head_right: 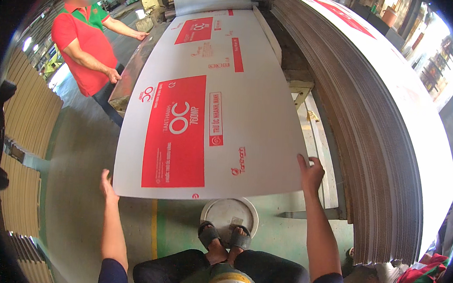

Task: The person sits on a bucket and repeatedly picks up large white cardboard sheets from a conveyor belt, then places them onto a growing stack to the right. The action is a simple, repetitive pick-and-place cycle.

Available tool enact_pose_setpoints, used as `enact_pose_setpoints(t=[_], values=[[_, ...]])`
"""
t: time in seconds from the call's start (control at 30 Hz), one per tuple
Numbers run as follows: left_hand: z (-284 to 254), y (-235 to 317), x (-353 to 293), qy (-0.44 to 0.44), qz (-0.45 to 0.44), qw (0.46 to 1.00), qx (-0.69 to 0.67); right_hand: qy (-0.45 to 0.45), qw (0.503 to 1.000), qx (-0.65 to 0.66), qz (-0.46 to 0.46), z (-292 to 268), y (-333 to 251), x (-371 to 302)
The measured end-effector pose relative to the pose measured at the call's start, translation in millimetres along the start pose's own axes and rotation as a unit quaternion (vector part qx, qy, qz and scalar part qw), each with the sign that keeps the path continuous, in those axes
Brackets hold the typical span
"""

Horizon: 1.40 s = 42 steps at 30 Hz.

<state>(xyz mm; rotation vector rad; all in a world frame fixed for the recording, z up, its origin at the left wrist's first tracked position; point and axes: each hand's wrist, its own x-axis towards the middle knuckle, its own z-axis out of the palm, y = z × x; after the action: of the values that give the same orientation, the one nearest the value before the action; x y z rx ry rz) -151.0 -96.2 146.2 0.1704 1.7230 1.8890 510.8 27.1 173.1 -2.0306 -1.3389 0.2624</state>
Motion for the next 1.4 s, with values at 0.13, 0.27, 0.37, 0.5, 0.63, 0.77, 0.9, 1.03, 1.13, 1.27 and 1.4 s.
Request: enact_pose_setpoints(t=[0.13,0.27,0.37,0.5,0.63,0.77,0.9,1.03,1.13,1.27,1.4], values=[[18,-46,108,0.186,0.002,0.963,-0.194,-0.019,0.999,0.016,0.048,116,-29,13],[72,-107,147,0.094,-0.081,0.984,-0.127,0.025,0.993,-0.066,-0.094,131,-80,66],[133,-142,85,-0.237,-0.162,0.948,0.136,0.005,0.968,-0.032,-0.25,24,-100,92],[133,-166,-66,-0.349,-0.23,0.874,0.249,0.119,0.935,-0.182,-0.281,-124,-95,72],[115,-171,-145,-0.463,-0.301,0.799,0.238,0.005,0.968,-0.223,-0.113,-195,-58,72],[119,-166,-172,-0.531,-0.292,0.757,0.246,-0.045,0.976,-0.157,-0.142,-202,-14,88],[144,-154,-165,-0.544,-0.236,0.736,0.327,-0.123,0.966,-0.199,-0.112,-200,10,127],[150,-141,-160,-0.573,-0.163,0.758,0.266,-0.14,0.897,-0.402,-0.117,-198,31,163],[152,-126,-185,-0.561,-0.148,0.775,0.251,-0.042,0.813,-0.544,-0.205,-197,39,163],[214,-101,-259,-0.624,-0.196,0.74,0.159,0.068,0.742,-0.603,-0.285,-193,4,104],[341,-69,-333,-0.722,-0.298,0.623,-0.048,0.11,0.777,-0.44,-0.437,-164,-85,9]])
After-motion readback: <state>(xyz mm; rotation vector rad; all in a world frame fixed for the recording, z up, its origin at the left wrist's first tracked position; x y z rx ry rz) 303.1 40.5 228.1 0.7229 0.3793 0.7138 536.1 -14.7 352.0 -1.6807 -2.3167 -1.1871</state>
